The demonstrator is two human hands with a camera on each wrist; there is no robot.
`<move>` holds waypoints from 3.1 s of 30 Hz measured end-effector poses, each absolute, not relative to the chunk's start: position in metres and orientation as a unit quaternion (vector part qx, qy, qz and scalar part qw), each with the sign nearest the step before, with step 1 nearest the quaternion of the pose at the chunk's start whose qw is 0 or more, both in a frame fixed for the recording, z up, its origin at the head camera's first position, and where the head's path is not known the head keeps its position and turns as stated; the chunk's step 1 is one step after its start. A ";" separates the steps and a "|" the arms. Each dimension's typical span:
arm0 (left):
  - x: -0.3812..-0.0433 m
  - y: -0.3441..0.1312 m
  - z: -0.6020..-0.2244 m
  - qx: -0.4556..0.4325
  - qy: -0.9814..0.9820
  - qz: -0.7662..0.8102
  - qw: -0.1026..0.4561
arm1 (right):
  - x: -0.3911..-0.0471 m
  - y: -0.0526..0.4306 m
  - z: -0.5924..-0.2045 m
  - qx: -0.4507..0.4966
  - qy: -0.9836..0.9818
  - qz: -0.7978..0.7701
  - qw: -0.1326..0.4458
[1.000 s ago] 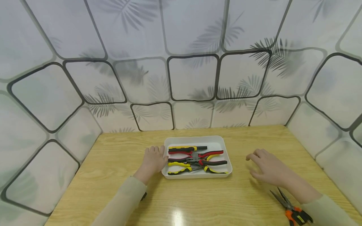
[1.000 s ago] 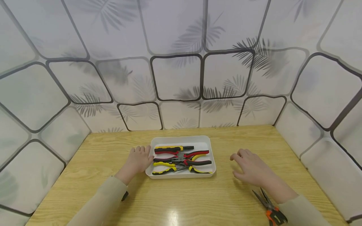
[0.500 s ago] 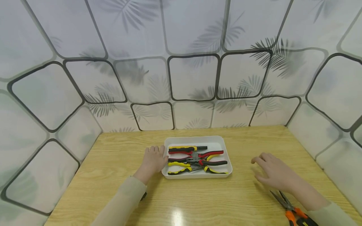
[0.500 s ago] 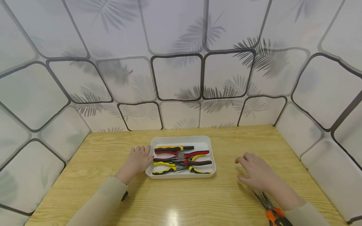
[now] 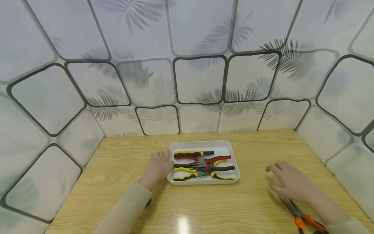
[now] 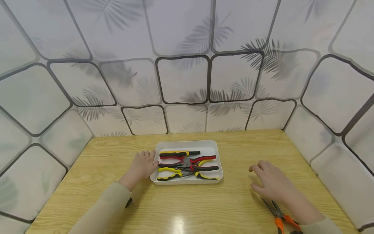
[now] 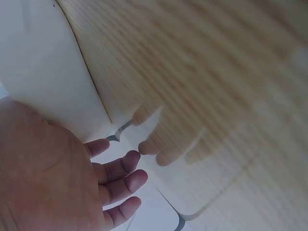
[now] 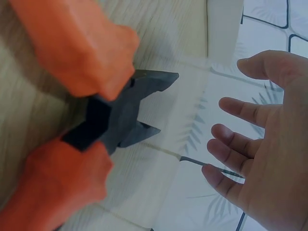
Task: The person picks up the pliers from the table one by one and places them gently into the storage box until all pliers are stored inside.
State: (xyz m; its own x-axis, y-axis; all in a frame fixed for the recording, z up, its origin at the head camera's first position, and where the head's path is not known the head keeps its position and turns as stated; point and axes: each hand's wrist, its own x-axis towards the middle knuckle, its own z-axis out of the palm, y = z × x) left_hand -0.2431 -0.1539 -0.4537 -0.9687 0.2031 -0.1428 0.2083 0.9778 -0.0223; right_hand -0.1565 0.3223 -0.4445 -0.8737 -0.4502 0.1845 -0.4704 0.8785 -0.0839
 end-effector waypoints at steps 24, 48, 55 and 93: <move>-0.246 -0.156 -0.459 0.109 0.991 -0.029 0.071 | -0.138 0.338 -0.447 0.212 -0.973 0.062 0.062; -0.249 -0.156 -0.459 0.103 0.991 -0.033 0.077 | -0.111 0.347 -0.448 0.172 -0.981 0.065 0.063; -0.252 -0.160 -0.466 0.110 0.991 -0.031 0.068 | -0.104 0.351 -0.451 0.151 -0.985 0.069 0.049; -0.246 -0.155 -0.458 0.107 0.991 -0.039 0.077 | -0.075 0.358 -0.471 0.077 -0.995 0.055 -0.030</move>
State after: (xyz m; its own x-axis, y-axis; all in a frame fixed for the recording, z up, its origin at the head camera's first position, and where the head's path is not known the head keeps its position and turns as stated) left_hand -0.2456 -0.1552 -0.4583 -0.9654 0.2057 -0.1602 0.2175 0.9742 -0.0600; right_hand -0.0752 0.3577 -0.4713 -0.9862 -0.1574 -0.0505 -0.1508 0.9819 -0.1150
